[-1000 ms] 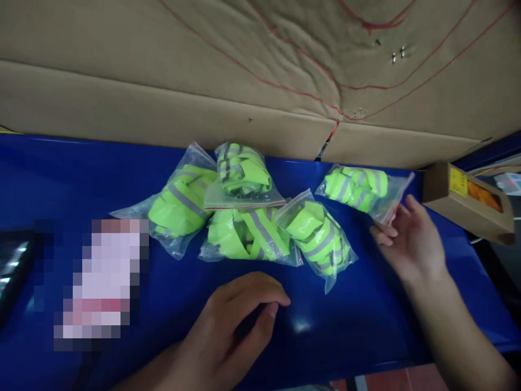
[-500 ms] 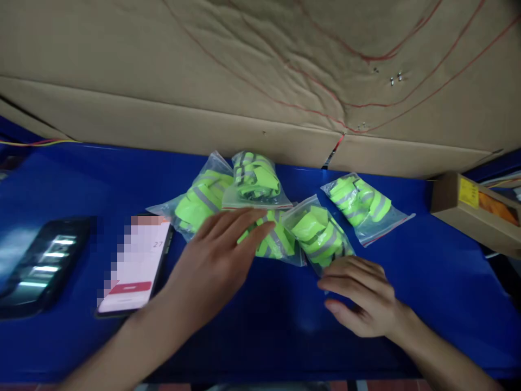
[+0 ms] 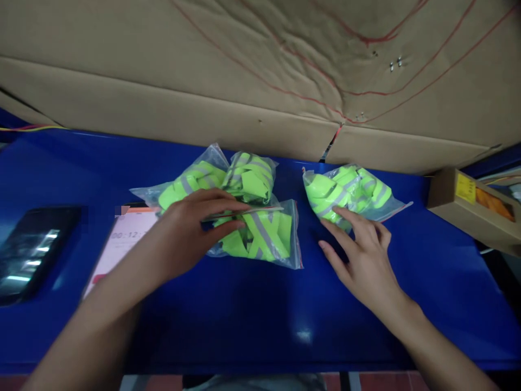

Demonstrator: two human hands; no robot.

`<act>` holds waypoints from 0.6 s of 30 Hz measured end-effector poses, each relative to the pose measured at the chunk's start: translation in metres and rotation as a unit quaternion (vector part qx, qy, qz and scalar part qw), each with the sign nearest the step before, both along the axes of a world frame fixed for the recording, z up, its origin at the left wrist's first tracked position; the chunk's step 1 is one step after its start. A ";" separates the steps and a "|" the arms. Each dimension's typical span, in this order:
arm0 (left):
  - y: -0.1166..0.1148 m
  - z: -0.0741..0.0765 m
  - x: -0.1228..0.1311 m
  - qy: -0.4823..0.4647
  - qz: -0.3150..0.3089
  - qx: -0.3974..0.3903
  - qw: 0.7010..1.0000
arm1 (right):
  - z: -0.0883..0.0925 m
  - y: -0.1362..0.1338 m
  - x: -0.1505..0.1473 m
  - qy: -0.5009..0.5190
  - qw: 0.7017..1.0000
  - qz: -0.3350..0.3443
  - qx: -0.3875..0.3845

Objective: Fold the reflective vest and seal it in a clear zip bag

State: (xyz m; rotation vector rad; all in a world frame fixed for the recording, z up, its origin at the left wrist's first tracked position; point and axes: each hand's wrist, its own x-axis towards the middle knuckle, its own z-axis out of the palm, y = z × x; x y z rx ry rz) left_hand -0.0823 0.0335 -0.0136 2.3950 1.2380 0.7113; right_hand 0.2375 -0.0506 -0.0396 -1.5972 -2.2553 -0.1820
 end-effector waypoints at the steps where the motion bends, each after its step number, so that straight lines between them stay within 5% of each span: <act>1: 0.001 0.001 -0.003 -0.014 -0.002 -0.016 1.000 | -0.001 0.000 -0.001 -0.002 1.000 -0.004 -0.002; 4: 0.004 0.000 -0.005 -0.043 0.004 -0.045 0.998 | -0.003 0.000 -0.005 -0.001 1.000 0.001 -0.009; 9: 0.003 -0.002 0.003 -0.113 0.112 -0.030 0.987 | -0.001 -0.008 -0.014 0.049 0.996 0.057 0.054; 14: -0.015 0.009 0.019 -0.314 0.241 0.109 0.912 | 0.004 -0.017 -0.016 0.205 0.949 0.240 -0.021; 16: -0.032 0.010 0.033 -0.300 0.164 0.142 0.929 | 0.004 -0.018 -0.015 0.294 0.920 0.247 -0.082; 18: -0.050 0.005 0.049 -0.185 0.008 0.133 0.974 | 0.004 -0.018 -0.015 0.393 0.883 0.212 -0.146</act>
